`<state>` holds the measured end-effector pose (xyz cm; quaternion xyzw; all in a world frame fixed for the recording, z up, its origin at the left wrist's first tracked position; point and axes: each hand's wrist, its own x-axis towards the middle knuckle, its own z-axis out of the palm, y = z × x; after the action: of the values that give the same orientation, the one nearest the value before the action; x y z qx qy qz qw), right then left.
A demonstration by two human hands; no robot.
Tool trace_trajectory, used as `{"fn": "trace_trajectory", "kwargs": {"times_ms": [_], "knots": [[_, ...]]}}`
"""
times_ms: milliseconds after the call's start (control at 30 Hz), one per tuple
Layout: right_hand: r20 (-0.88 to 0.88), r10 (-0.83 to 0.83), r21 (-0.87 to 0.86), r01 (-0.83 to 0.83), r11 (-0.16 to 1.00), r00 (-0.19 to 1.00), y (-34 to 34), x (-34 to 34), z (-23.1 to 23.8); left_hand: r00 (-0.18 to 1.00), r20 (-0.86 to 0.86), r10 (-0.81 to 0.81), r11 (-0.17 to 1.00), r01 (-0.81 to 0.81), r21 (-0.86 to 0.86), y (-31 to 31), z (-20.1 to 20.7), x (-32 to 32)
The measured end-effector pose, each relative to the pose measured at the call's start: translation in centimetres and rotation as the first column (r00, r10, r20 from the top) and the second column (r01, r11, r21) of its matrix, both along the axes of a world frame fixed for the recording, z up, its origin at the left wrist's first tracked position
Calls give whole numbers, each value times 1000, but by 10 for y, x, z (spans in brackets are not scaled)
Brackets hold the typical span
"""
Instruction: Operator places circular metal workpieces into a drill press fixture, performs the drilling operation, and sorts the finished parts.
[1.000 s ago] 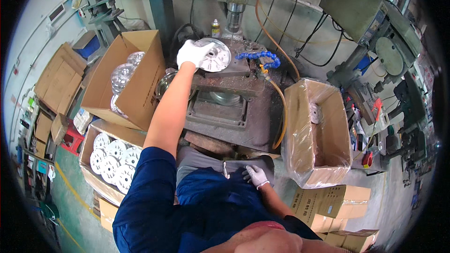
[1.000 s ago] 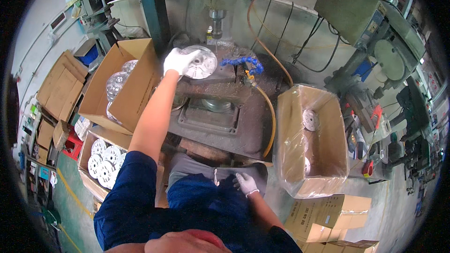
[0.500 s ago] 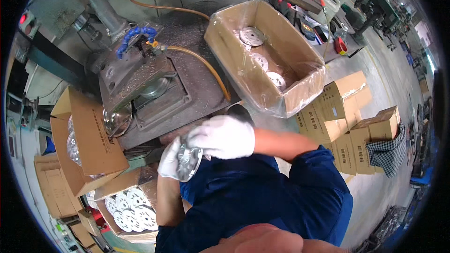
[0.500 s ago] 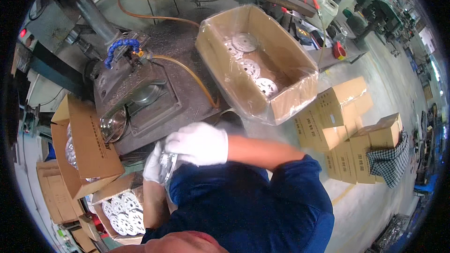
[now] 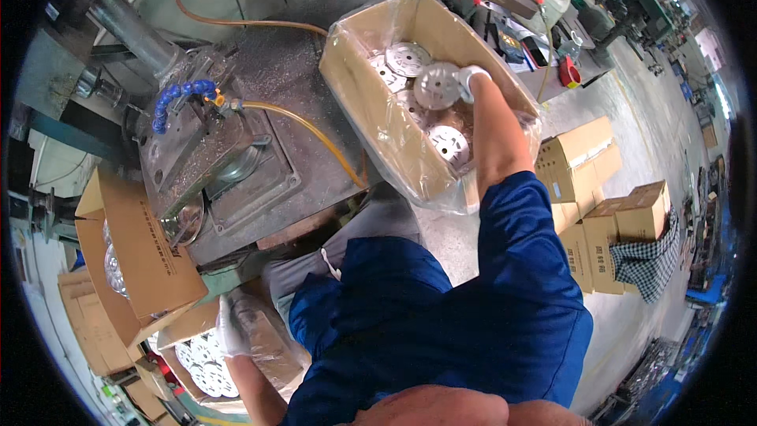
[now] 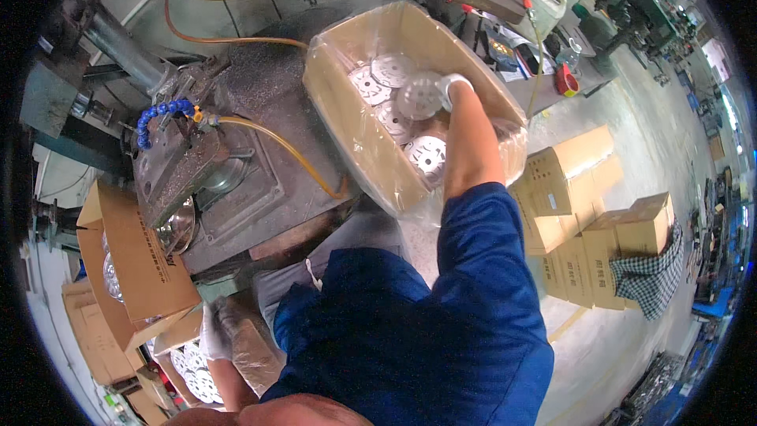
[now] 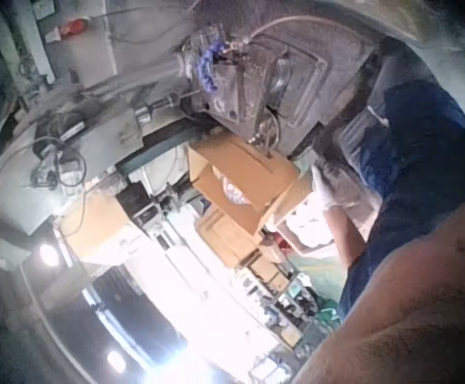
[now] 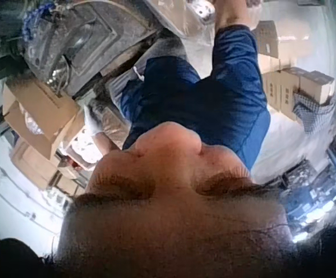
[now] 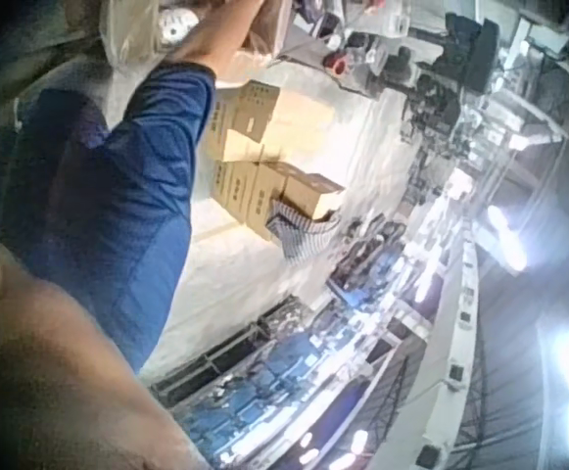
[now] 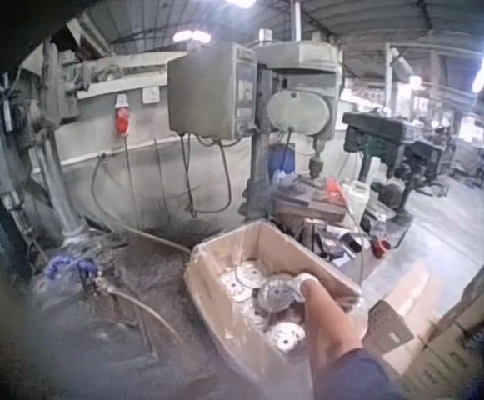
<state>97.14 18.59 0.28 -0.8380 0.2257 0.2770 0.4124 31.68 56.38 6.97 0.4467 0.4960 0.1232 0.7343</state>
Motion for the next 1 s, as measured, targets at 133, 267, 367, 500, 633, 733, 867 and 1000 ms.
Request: {"fn": "trace_trajectory", "kwargs": {"times_ms": [133, 267, 367, 500, 633, 733, 867, 1000], "knots": [[-198, -42, -45, 34, 998, 979, -15, 41, -117, 994, -19, 103, 972, -97, 212, 1, 14, -53], [-77, 19, -149, -30, 988, 997, -24, 60, -171, 974, -99, 204, 979, -201, 38, 9, 18, -93], [12, 195, -457, -168, 873, 981, -18, 56, -165, 960, -151, 235, 972, -229, 54, 9, 16, -100], [178, 276, -514, -150, 845, 945, 6, 35, -127, 922, -323, 212, 929, -88, 358, -3, 19, -90], [206, 165, -59, -156, 986, 965, 20, -1, -75, 916, -307, 260, 935, -159, 317, -10, 21, -96], [147, 426, 326, -450, 831, 893, 38, -37, -45, 903, -207, 375, 863, -259, 435, -20, 19, -135], [202, 599, 14, -614, 789, 775, 46, -24, 11, 692, -163, 703, 626, -494, 603, -3, -3, -215], [360, 529, -85, -537, 839, 769, 50, -49, 90, 307, 8, 952, 293, -917, 272, 52, -56, -317]]}}
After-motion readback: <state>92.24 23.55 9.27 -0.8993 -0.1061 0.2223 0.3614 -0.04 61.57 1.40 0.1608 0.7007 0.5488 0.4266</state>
